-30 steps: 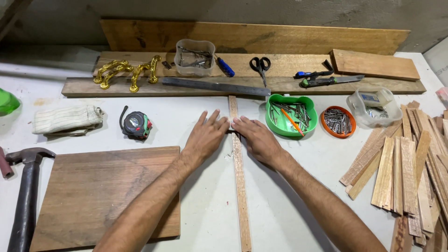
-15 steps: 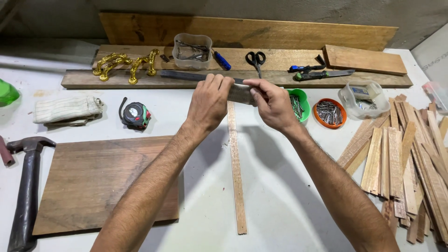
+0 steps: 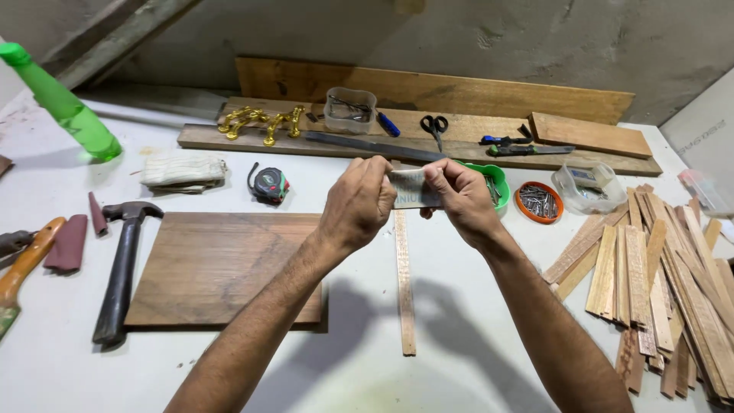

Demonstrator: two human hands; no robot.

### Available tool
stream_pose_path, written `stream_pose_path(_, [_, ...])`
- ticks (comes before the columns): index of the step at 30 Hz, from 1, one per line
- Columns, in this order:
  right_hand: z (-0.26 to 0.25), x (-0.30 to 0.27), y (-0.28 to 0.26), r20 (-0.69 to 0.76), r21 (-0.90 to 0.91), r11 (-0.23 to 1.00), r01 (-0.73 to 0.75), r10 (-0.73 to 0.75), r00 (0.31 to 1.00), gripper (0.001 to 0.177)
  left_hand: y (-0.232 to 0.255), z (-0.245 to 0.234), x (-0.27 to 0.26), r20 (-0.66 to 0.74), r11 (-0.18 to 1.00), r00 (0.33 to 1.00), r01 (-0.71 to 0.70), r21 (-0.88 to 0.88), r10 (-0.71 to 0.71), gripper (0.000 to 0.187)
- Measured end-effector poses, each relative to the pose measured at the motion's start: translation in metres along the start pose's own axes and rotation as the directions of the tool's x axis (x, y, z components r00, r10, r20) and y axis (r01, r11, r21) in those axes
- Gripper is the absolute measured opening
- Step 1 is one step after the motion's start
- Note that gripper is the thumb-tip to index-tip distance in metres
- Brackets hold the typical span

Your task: Measure wooden strips using a tape measure and a metal ruler on a workbench.

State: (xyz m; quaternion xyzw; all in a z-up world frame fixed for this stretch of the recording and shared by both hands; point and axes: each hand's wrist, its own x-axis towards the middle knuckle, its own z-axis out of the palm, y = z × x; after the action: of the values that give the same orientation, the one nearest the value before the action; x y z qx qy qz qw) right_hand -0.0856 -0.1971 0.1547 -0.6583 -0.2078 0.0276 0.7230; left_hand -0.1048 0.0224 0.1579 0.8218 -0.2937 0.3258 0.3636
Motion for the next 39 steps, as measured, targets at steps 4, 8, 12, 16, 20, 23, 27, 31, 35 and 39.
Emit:
stream_pose_path(4, [0.037,-0.004,0.0,0.07,0.002,0.999,0.037,-0.037,0.997,0.022,0.022,-0.038,-0.016,-0.005,0.999,0.999,0.037,0.009,-0.037,0.014])
stream_pose_path(8, [0.081,0.004,0.02,0.124,-0.036,0.992,0.121,-0.115,0.986,0.022,0.022,-0.083,-0.039,0.005,0.991,0.992,0.122,0.055,-0.123,0.023])
stream_pose_path(12, [0.142,0.011,0.02,0.164,0.01,0.988,0.152,-0.151,0.975,0.02,0.011,-0.126,-0.062,0.008,0.968,0.969,0.246,0.054,-0.247,0.023])
stream_pose_path(16, [0.197,0.021,0.028,0.237,0.052,0.985,0.165,-0.173,0.956,0.02,-0.008,-0.164,-0.089,-0.061,0.957,0.956,0.288,0.033,-0.286,0.02])
stream_pose_path(20, [0.247,0.034,0.05,0.292,0.122,0.99,0.073,-0.107,0.951,0.022,-0.033,-0.204,-0.123,-0.123,0.912,0.905,0.397,-0.108,-0.408,0.022])
stream_pose_path(23, [0.286,0.044,0.057,0.349,0.073,0.997,0.003,-0.028,0.937,0.023,-0.048,-0.231,-0.149,-0.175,0.854,0.836,0.513,-0.089,-0.52,0.027])
stream_pose_path(27, [0.331,0.066,0.096,0.449,0.024,0.994,-0.103,0.081,0.89,0.028,-0.068,-0.266,-0.185,-0.268,0.733,0.694,0.676,-0.076,-0.668,0.038])
stream_pose_path(31, [0.383,0.084,0.118,0.501,-0.056,0.988,-0.145,0.153,0.852,0.029,-0.099,-0.295,-0.219,-0.331,0.691,0.646,0.722,-0.029,-0.688,0.039])
stream_pose_path(35, [0.424,0.101,0.128,0.604,-0.164,0.973,-0.162,0.229,0.763,0.026,-0.137,-0.32,-0.252,-0.322,0.629,0.58,0.775,-0.067,-0.748,0.025])
stream_pose_path(39, [0.456,0.118,0.143,0.603,-0.379,0.924,0.038,0.216,0.768,0.023,-0.164,-0.338,-0.282,-0.302,0.513,0.486,0.858,-0.009,-0.82,0.02])
